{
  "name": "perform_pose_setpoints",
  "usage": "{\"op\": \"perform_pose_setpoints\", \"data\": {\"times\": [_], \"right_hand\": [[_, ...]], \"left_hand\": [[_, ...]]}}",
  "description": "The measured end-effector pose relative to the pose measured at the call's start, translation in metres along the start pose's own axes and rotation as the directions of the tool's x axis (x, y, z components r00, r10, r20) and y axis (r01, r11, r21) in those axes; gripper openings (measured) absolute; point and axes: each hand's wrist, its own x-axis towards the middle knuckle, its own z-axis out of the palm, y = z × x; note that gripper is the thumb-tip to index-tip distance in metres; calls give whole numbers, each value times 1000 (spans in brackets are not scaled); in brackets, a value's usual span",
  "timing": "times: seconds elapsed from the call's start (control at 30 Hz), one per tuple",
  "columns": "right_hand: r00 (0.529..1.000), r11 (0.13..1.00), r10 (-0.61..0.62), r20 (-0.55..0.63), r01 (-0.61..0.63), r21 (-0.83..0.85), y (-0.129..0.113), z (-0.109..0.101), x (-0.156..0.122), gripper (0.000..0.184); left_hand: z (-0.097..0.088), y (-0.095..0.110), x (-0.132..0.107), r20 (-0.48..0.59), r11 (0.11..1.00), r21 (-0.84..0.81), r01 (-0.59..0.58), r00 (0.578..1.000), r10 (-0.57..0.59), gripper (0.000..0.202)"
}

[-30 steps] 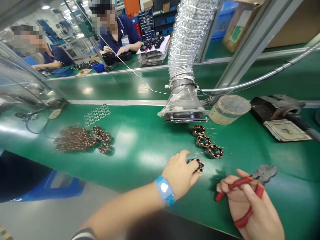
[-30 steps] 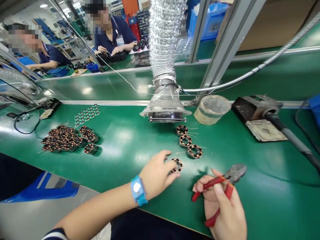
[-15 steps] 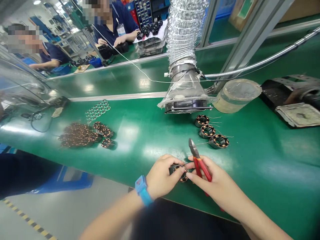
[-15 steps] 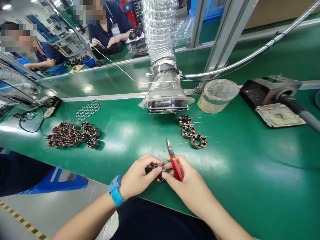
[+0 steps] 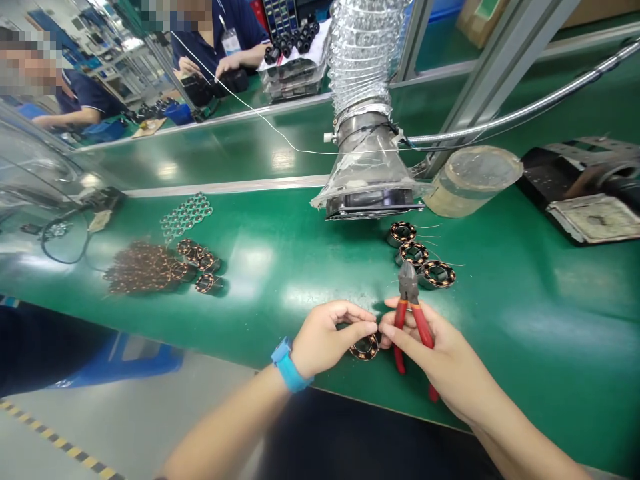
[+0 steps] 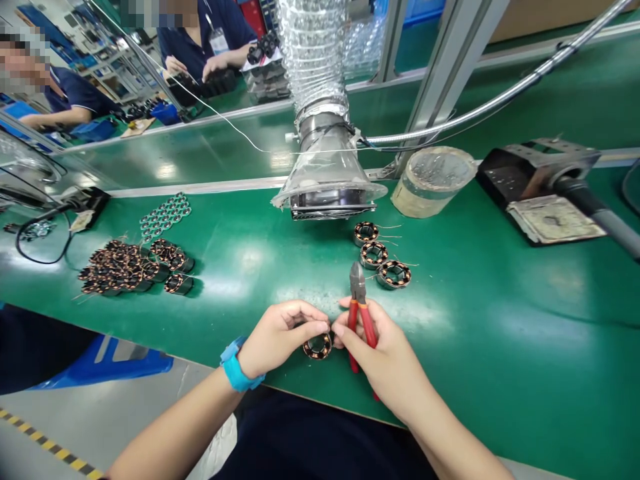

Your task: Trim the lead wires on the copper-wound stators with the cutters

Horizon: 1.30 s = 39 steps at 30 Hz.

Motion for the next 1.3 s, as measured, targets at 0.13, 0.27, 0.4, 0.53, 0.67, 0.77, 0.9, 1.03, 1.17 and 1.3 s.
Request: {"op": "perform_pose_setpoints", "data": {"times": [0.13, 0.27, 0.4, 0.53, 0.67, 0.77, 0.9, 1.03, 1.17, 1.3], "right_hand": [[997, 995, -52, -49, 47, -90, -7, -6, -1, 51], [997, 985, -68, -21, 63, -160, -12, -13, -2, 42], [998, 984, -57, 21, 59, -168, -15, -24, -1, 43], [995, 977, -70, -68, 55, -204, -14, -41, -6, 55], [997, 933, -61, -55, 37, -357, -4, -56, -22, 57], [988, 829, -155, 20, 141, -542, 9, -55, -37, 49], [930, 620, -351, 106, 315, -719, 20, -47, -48, 44], [890, 469, -439, 124, 345, -813, 26, -44, -46, 47], [887, 461, -439, 142, 358, -812, 25, -45, -45, 45], [893, 545, -428, 135, 375, -750, 19, -46, -47, 42]], "left_hand": [[6, 4, -2, -14, 999, 52, -4, 1000, 5, 12], [14, 0, -6, -70, 994, 106, -23, 997, 30, 12], [17, -6, -5, -87, 935, 281, -215, 965, 248, 9], [16, -5, -4, -25, 888, 374, -269, 954, 300, 14], [17, -2, -6, -47, 943, 292, -162, 982, 184, 16], [22, -2, -5, -68, 994, 95, -49, 996, 56, 18], [29, -2, -2, -100, 1000, 24, -18, 995, 21, 19], [31, -2, -2, -126, 995, 87, -48, 990, 59, 15], [30, -2, -3, -134, 992, 121, -44, 989, 60, 13], [30, -2, -3, -129, 992, 112, -56, 989, 70, 11]]}}
